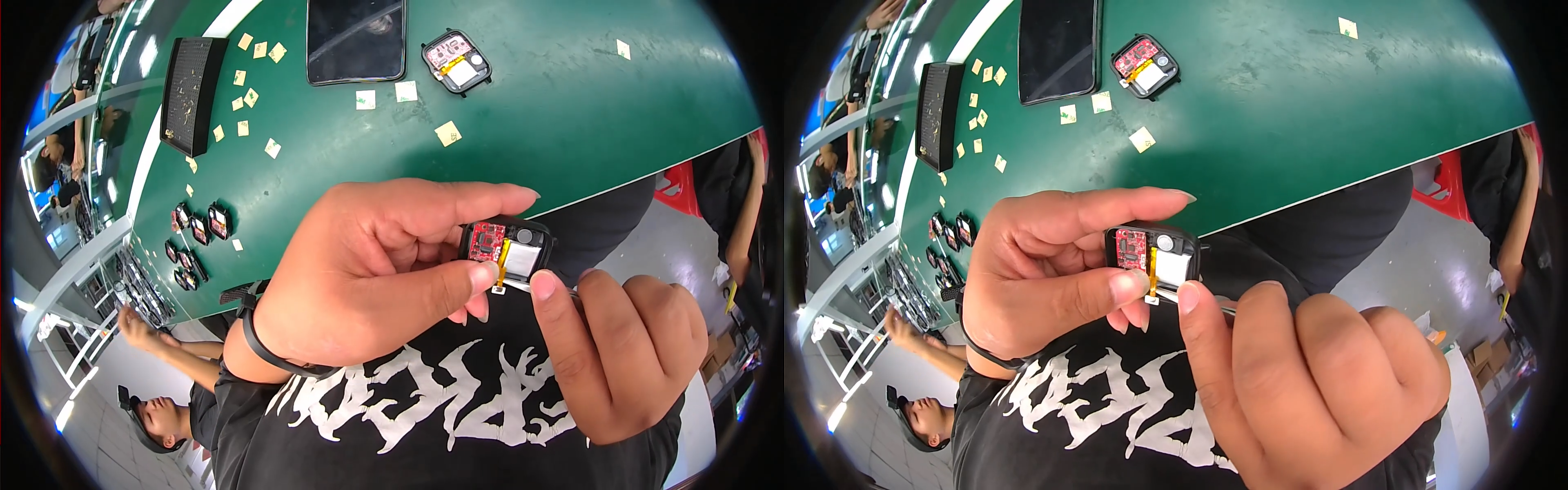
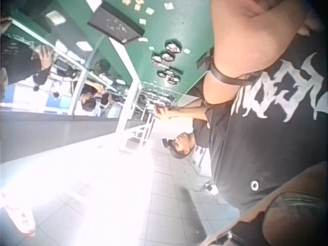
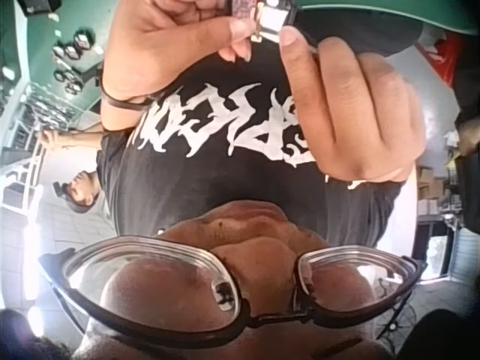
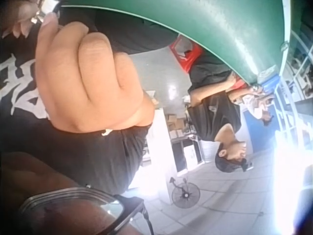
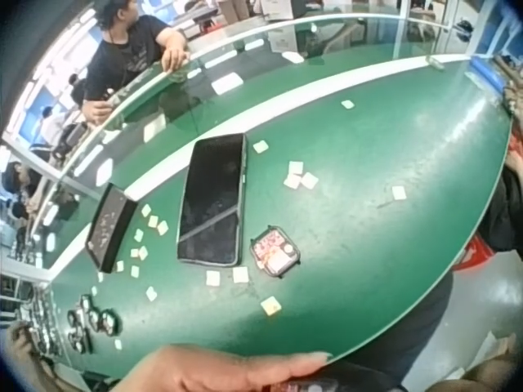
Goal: The person is assembling a small electronic device, specifically a smart watch, by connecting internal components and using tweezers and a screwdriver.
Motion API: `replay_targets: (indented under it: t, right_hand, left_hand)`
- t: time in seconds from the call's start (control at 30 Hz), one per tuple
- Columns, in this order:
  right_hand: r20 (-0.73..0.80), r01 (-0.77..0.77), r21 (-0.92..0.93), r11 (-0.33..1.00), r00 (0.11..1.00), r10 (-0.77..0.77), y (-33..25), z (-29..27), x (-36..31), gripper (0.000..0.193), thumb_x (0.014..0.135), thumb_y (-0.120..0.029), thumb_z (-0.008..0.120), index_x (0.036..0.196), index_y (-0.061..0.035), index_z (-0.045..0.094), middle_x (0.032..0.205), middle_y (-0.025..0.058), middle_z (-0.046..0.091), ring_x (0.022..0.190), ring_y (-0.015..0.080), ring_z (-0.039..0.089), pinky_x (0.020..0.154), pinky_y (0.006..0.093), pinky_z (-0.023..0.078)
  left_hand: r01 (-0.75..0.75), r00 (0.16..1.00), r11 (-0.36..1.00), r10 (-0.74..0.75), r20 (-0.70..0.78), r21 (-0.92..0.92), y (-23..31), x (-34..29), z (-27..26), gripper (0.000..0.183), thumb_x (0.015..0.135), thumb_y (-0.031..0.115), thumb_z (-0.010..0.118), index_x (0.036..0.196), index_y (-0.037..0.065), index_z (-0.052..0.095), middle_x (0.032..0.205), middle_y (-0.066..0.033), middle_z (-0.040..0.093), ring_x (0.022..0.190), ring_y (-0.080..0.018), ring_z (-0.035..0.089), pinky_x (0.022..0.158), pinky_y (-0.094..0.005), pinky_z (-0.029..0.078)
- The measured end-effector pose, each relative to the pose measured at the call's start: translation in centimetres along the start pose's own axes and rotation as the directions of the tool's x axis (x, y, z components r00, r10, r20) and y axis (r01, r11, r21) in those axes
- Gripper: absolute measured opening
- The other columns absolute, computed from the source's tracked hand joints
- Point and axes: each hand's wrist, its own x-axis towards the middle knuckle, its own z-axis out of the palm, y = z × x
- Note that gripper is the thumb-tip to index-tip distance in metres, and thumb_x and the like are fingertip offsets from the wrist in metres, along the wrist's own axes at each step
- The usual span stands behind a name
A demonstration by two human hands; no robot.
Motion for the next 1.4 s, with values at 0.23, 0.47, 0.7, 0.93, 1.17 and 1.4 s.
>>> replay_targets:
  t: [0.23, 0.47, 0.7, 0.93, 1.17, 1.4]
  right_hand:
    - [0.074, -0.143, -0.021, 0.99, 0.987, 0.144, -0.8, -1.0, -0.2, 0.043, 0.066, -0.01, 0.069, 0.107, 0.0032, 0.073, 0.08, 0.0128, 0.062, 0.06, 0.0214, 0.049, 0.049, 0.0295, 0.036]
    - [-0.003, -0.14, -0.024, 0.99, 0.99, 0.14, 0.1, 0.2, -0.5, 0.049, 0.061, -0.002, 0.07, 0.109, 0.0071, 0.071, 0.079, 0.0125, 0.061, 0.059, 0.0205, 0.048, 0.046, 0.028, 0.034]
    - [-0.081, -0.161, 0.006, 0.987, 0.984, 0.161, -0.1, 1.2, -0.3, 0.049, 0.058, -0.001, 0.07, 0.106, 0.0076, 0.072, 0.076, 0.0121, 0.061, 0.057, 0.0195, 0.046, 0.045, 0.0278, 0.032]
    - [-0.152, -0.198, 0.071, 0.978, 0.967, 0.206, 0.0, 1.8, -1.3, 0.049, 0.056, 0.001, 0.072, 0.105, 0.0073, 0.072, 0.074, 0.0113, 0.06, 0.057, 0.0196, 0.046, 0.044, 0.0281, 0.031]
    - [-0.043, -0.179, 0.02, 0.984, 0.983, 0.18, 0.4, 0.4, -0.6, 0.045, 0.06, 0.004, 0.073, 0.104, 0.0075, 0.072, 0.075, 0.0124, 0.06, 0.058, 0.0202, 0.047, 0.046, 0.0288, 0.032]
    - [0.041, -0.058, -0.005, 0.998, 0.997, 0.058, 0.8, -2.2, -0.3, 0.041, 0.065, -0.007, 0.07, 0.103, 0.0071, 0.072, 0.077, 0.0143, 0.062, 0.06, 0.0212, 0.049, 0.047, 0.0288, 0.033]
  left_hand:
    - [-0.04, 0.995, 0.999, 0.04, -0.088, 0.0, -0.3, 0.0, 0.5, 0.045, 0.094, -0.008, 0.06, 0.139, -0.007, 0.054, 0.089, -0.0066, 0.069, 0.077, -0.009, 0.068, 0.067, -0.0199, 0.053]
    - [-0.023, 0.996, 0.998, 0.028, -0.089, 0.061, -0.3, -0.2, 1.1, 0.045, 0.095, -0.008, 0.06, 0.139, -0.006, 0.054, 0.091, -0.007, 0.07, 0.078, -0.0092, 0.068, 0.067, -0.02, 0.053]
    - [-0.029, 0.997, 0.994, 0.036, -0.069, 0.104, -0.4, -0.3, 1.1, 0.045, 0.095, -0.007, 0.061, 0.14, -0.005, 0.054, 0.092, -0.0065, 0.069, 0.079, -0.0082, 0.067, 0.067, -0.0205, 0.054]
    - [0.018, 0.999, 0.996, -0.014, -0.049, 0.088, 0.0, -0.1, 1.1, 0.044, 0.096, -0.005, 0.059, 0.14, -0.005, 0.054, 0.089, -0.0056, 0.068, 0.078, -0.0099, 0.068, 0.067, -0.0213, 0.054]
    - [0.06, 0.998, 0.997, -0.058, -0.038, 0.043, 0.0, 0.4, 0.6, 0.044, 0.097, -0.005, 0.058, 0.14, -0.006, 0.053, 0.094, -0.0104, 0.071, 0.077, -0.0133, 0.07, 0.065, -0.0228, 0.056]
    - [0.035, 0.999, 0.999, -0.035, -0.01, -0.019, 0.5, 0.3, 0.9, 0.043, 0.098, -0.006, 0.055, 0.14, -0.008, 0.051, 0.1, -0.0149, 0.072, 0.078, -0.0159, 0.071, 0.066, -0.0243, 0.059]
